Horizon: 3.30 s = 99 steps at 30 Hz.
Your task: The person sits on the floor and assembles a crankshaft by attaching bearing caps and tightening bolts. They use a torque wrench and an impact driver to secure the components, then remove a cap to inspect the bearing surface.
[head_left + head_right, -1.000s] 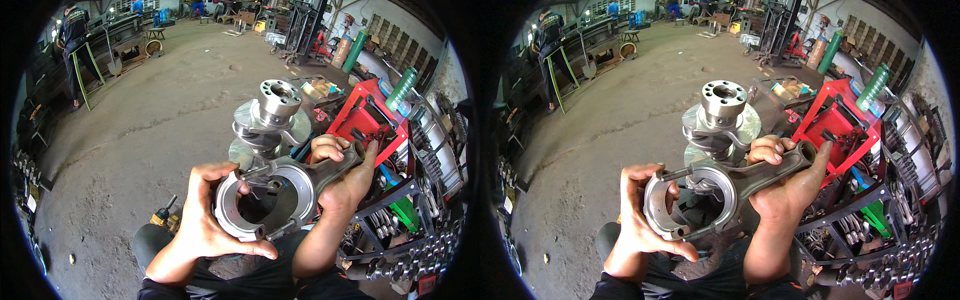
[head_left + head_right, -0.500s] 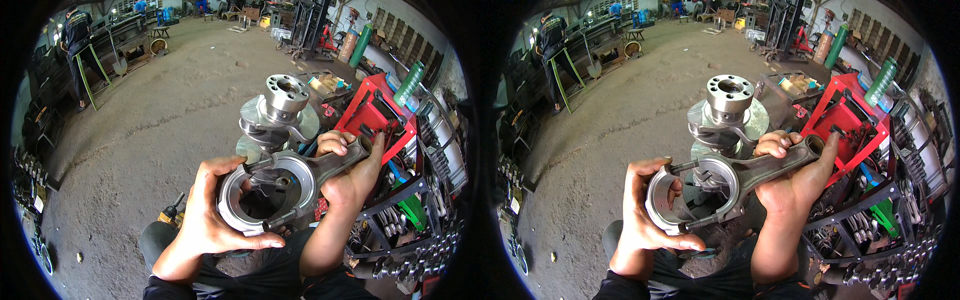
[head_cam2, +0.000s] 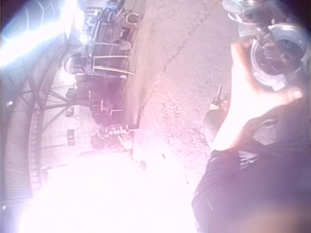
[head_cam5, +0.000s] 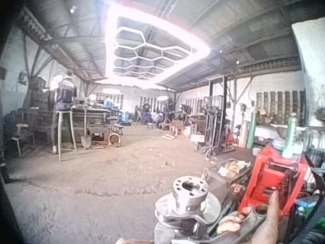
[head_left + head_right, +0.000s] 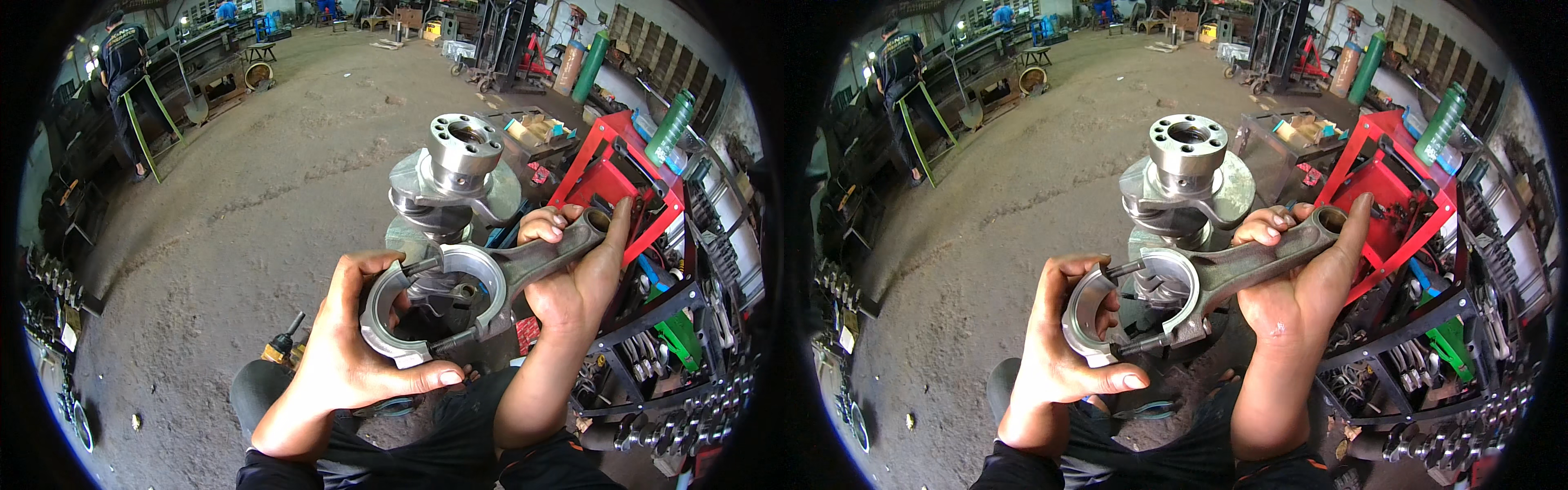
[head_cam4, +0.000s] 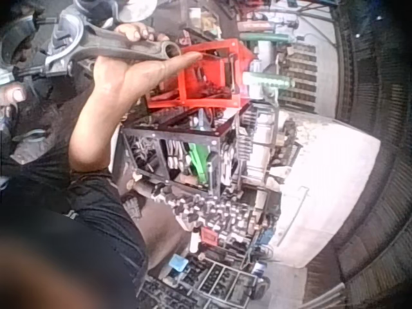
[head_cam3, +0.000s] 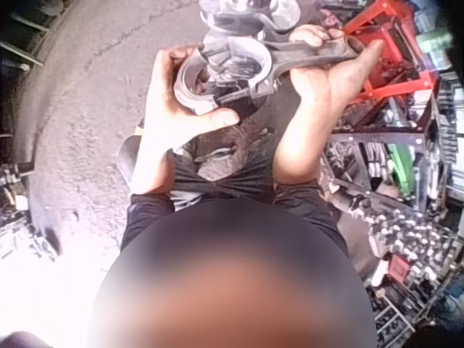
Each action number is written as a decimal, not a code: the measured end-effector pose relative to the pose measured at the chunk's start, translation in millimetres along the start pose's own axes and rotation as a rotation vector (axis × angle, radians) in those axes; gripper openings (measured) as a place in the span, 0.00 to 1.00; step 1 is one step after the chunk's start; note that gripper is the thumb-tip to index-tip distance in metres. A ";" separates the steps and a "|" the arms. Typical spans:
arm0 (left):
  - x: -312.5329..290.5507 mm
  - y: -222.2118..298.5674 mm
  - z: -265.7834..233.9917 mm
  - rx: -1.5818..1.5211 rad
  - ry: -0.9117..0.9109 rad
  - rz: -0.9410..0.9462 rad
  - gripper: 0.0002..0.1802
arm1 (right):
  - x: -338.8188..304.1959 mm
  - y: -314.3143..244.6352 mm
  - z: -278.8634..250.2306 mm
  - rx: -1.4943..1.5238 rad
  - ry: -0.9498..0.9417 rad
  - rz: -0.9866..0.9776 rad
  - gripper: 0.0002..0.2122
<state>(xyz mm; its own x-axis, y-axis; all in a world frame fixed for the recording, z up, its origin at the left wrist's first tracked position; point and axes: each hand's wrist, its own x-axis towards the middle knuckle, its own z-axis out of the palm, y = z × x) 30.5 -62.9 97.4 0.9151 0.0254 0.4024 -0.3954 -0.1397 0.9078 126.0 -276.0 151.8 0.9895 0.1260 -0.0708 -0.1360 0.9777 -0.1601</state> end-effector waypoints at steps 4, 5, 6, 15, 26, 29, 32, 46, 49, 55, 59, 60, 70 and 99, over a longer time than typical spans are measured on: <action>-0.9 -2.0 0.2 0.019 0.000 0.012 0.58 | 0.2 0.2 -0.4 -0.006 -0.010 0.029 0.29; -1.4 -2.5 -0.2 0.031 -0.002 0.026 0.58 | 0.4 0.6 -0.6 -0.015 -0.012 0.033 0.29; -1.6 -2.7 -0.8 0.028 -0.005 0.015 0.58 | 0.6 1.1 -0.9 -0.014 -0.020 0.025 0.28; -0.2 -5.3 -6.0 -0.029 -0.016 -0.005 0.58 | 3.3 3.9 -1.3 -0.004 -0.052 0.029 0.28; 0.5 -1.9 -2.3 -0.091 -0.013 -0.103 0.59 | 3.7 4.5 -3.4 -0.009 -0.121 0.016 0.28; -0.9 -2.9 -0.4 -0.038 -0.001 -0.119 0.60 | 3.5 3.1 -4.6 0.010 -0.147 0.029 0.28; -4.5 -5.5 3.2 -0.032 -0.016 -0.101 0.60 | 4.4 1.2 -5.1 -0.007 -0.171 0.045 0.27; 0.1 -21.8 17.4 -0.037 -0.028 0.351 0.89 | 1.9 50.7 -23.0 0.104 -0.100 0.276 0.25; -0.6 -6.2 -5.2 -0.088 0.198 0.449 0.74 | 0.3 51.7 -22.1 0.191 -0.032 0.327 0.25; 13.2 48.6 -32.0 -0.283 0.949 0.750 0.51 | -11.4 38.2 -10.3 0.212 -0.158 0.187 0.25; 20.2 30.6 27.8 -0.427 0.623 0.455 0.54 | -34.8 65.9 -11.8 0.190 -0.205 0.201 0.25; 22.6 28.0 25.8 -0.395 0.620 0.466 0.54 | -34.7 65.0 -10.4 0.186 -0.243 0.183 0.25; -12.3 -3.8 -6.5 -0.736 0.209 0.226 0.48 | -59.2 67.5 -31.2 0.375 -0.072 0.513 0.27; -50.5 -84.4 -47.9 0.278 -0.217 0.115 0.11 | -79.3 116.3 -159.8 -0.131 0.327 0.637 0.33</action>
<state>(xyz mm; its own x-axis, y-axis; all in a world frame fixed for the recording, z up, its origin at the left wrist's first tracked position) 13.9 -5.0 6.1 0.8733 -0.2126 0.4384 -0.4872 -0.3941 0.7793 24.0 -199.1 -18.5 0.6543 0.5872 -0.4765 -0.7055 0.7008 -0.1051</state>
